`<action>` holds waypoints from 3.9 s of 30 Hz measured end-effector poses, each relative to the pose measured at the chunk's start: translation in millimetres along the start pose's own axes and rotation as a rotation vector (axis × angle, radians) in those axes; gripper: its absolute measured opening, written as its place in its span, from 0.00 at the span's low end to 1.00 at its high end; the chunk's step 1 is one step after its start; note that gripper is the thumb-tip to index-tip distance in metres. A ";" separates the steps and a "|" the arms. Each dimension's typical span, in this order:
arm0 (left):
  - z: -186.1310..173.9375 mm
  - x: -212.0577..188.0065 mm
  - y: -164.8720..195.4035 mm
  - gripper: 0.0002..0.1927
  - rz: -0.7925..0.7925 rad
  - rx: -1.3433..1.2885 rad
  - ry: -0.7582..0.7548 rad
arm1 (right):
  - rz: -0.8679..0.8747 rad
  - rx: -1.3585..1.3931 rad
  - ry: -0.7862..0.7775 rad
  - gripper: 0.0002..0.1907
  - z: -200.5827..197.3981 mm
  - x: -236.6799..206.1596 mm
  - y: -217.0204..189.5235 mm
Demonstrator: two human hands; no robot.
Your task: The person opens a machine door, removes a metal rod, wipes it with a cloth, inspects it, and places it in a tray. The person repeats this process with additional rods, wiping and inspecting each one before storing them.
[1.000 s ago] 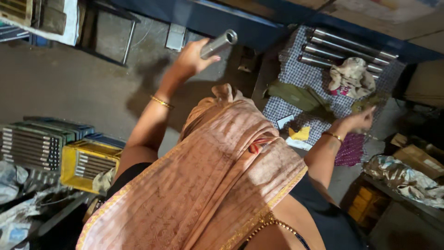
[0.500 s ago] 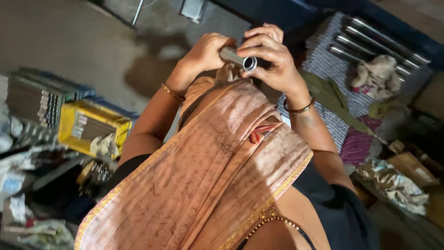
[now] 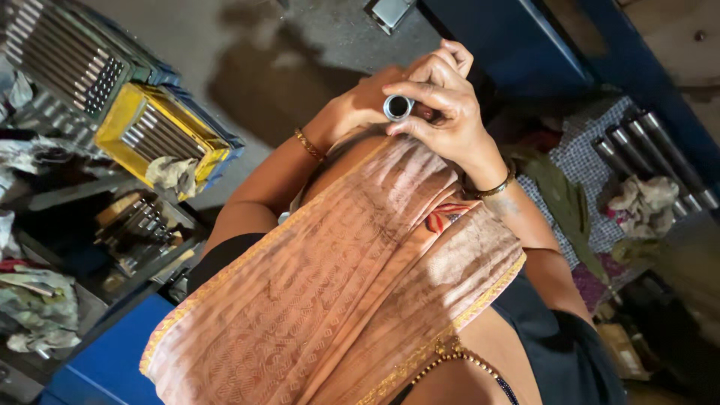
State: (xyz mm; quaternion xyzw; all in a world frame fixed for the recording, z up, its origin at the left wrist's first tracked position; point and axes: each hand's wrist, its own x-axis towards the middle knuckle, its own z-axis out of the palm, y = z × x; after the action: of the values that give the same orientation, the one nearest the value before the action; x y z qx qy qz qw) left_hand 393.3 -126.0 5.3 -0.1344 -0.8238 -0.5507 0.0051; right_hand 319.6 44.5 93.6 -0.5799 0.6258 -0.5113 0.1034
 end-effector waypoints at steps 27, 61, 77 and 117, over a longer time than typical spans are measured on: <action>-190.0 -183.6 -21.5 0.16 0.042 0.781 0.292 | -0.077 0.314 -0.148 0.15 146.5 94.5 7.6; -167.8 -162.0 -27.1 0.23 -0.411 0.036 0.014 | 0.181 0.349 0.162 0.28 156.4 113.6 18.2; -154.0 -152.6 -37.1 0.15 -0.197 0.020 0.218 | 0.146 0.380 0.036 0.30 139.6 113.6 -4.4; -155.8 -146.2 -71.7 0.13 0.080 -0.736 0.900 | 0.454 0.086 0.238 0.08 131.5 92.0 35.9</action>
State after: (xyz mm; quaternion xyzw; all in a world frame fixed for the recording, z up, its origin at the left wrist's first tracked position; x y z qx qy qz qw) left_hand 496.2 -324.8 -21.2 0.0888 -0.4892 -0.8031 0.3285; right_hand 364.1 -107.4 49.0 -0.3554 0.7253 -0.5659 0.1656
